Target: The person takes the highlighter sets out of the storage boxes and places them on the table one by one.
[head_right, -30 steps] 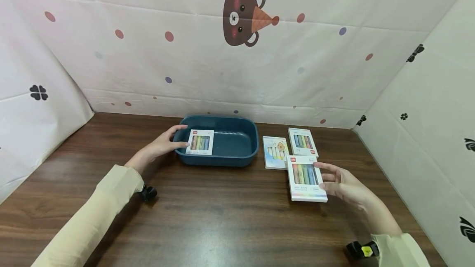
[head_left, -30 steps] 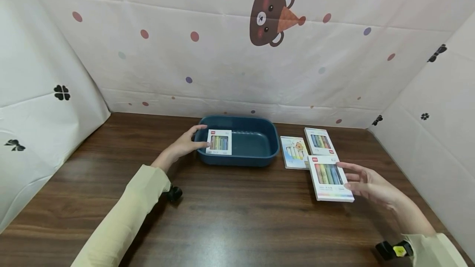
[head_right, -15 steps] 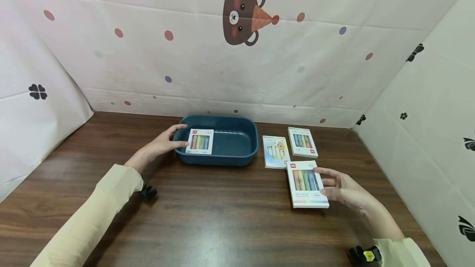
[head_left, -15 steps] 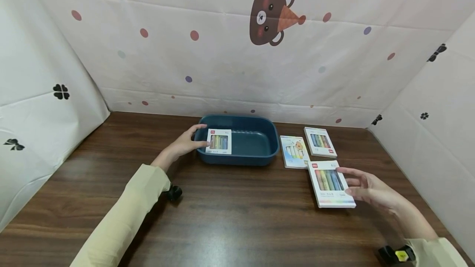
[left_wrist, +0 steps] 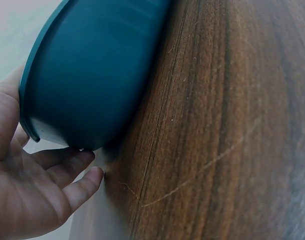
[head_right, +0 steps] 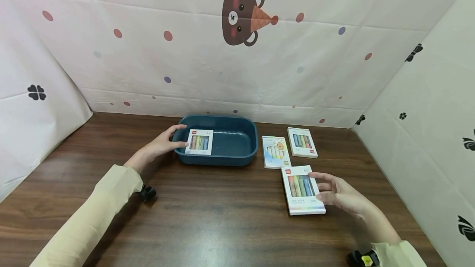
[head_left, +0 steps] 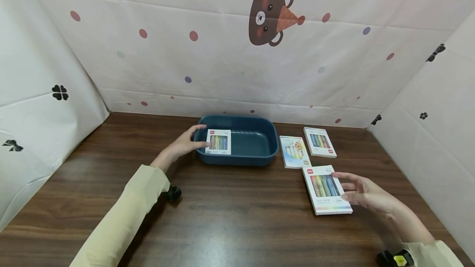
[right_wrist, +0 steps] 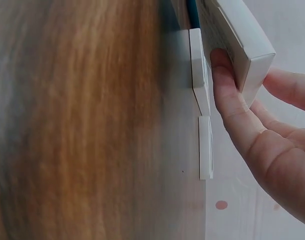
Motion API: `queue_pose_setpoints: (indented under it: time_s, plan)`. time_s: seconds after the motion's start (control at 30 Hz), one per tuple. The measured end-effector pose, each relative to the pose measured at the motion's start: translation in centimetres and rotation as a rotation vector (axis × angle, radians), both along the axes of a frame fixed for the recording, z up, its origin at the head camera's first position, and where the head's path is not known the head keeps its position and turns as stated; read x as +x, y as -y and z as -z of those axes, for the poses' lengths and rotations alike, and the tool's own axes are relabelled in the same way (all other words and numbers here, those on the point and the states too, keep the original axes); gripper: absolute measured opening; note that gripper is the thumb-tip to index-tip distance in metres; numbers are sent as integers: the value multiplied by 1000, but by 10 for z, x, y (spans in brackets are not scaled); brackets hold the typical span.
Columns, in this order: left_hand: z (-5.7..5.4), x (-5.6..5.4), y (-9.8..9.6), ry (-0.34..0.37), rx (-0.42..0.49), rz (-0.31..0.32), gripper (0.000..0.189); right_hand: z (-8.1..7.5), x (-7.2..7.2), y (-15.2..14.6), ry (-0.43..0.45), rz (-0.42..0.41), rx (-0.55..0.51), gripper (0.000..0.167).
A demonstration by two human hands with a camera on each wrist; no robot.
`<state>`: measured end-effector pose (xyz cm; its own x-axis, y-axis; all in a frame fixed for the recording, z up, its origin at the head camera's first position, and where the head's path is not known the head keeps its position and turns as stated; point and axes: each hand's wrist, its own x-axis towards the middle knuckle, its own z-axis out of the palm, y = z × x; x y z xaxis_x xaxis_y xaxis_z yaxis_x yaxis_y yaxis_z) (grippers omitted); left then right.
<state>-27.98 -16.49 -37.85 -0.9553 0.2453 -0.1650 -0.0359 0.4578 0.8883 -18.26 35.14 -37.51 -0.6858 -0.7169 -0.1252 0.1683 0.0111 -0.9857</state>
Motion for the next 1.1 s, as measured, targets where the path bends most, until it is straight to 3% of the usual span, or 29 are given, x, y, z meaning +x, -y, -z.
queue_pose_setpoints:
  time_s: [0.17, 0.8, 1.1]
  plan:
    - [8, -4, 1, -24, -30, -9, 69, 2, 2, 4, -4, 4, 21, 55]
    - [6, -3, 1, -28, -28, -9, 70, 5, 8, 15, -11, 21, 47, 53]
    - [6, -2, 1, -28, -19, -5, 71, 6, 8, 16, -84, 63, 167, 51]
